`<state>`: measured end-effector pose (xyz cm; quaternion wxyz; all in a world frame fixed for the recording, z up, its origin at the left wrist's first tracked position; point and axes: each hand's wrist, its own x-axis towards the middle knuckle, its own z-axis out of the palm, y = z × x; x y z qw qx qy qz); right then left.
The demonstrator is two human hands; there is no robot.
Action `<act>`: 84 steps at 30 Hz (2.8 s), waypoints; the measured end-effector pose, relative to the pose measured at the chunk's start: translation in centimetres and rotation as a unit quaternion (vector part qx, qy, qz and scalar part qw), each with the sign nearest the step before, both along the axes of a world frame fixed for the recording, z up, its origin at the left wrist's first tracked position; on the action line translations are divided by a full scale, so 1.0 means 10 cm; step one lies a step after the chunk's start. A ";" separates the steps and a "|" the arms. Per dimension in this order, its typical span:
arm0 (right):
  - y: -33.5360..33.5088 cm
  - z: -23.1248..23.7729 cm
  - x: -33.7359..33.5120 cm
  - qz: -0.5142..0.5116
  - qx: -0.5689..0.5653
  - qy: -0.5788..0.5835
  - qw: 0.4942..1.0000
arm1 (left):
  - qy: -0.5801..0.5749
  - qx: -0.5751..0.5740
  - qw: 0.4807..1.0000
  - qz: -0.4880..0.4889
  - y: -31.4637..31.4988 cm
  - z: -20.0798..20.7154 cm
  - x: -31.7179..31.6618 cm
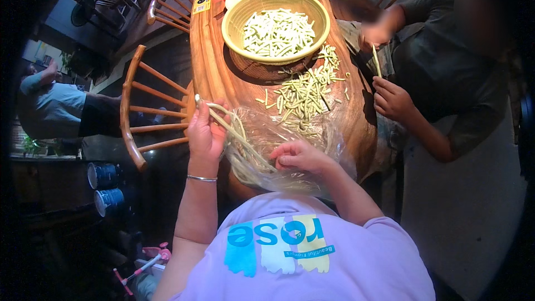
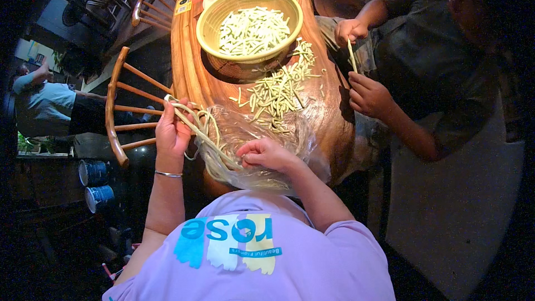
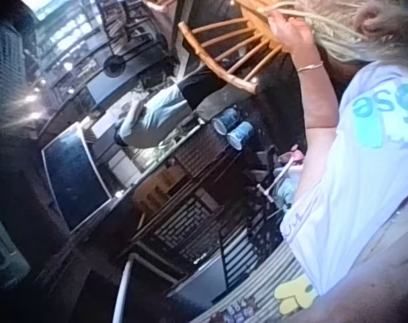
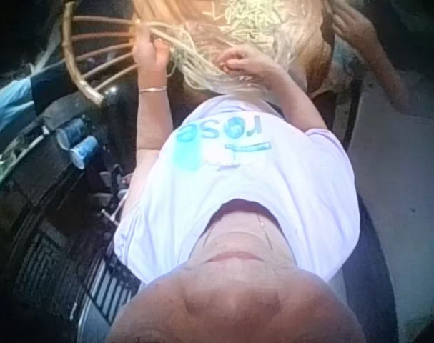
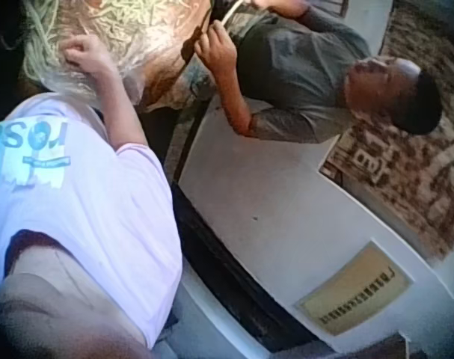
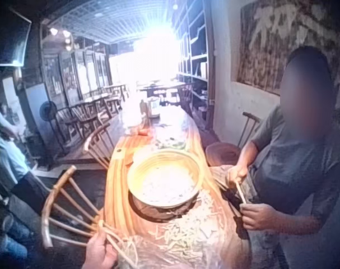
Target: The person peels long, thin vegetable stems by hand, removing the fibrous outer layer and placing the peeled pieces into a yellow basket. A second person sits across the table, also peeling similar vegetables and adding them to the same basket.
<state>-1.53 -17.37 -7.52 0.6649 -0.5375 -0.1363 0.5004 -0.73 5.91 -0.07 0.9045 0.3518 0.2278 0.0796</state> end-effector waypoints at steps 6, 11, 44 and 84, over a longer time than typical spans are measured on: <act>0.13 -0.02 -0.09 -0.038 -0.031 0.015 0.999 | -0.038 -0.055 0.998 -0.013 0.15 0.05 0.03; 0.31 -0.20 -0.19 -0.181 -0.069 0.053 0.980 | -0.059 -0.091 0.994 -0.027 0.12 0.15 0.02; 0.25 0.12 -0.01 -0.048 0.039 0.119 0.991 | -0.013 0.112 0.994 -0.006 0.41 0.24 0.12; 0.62 0.17 0.07 -0.274 -0.067 0.066 0.957 | -0.062 0.364 0.923 0.104 -0.19 0.21 0.07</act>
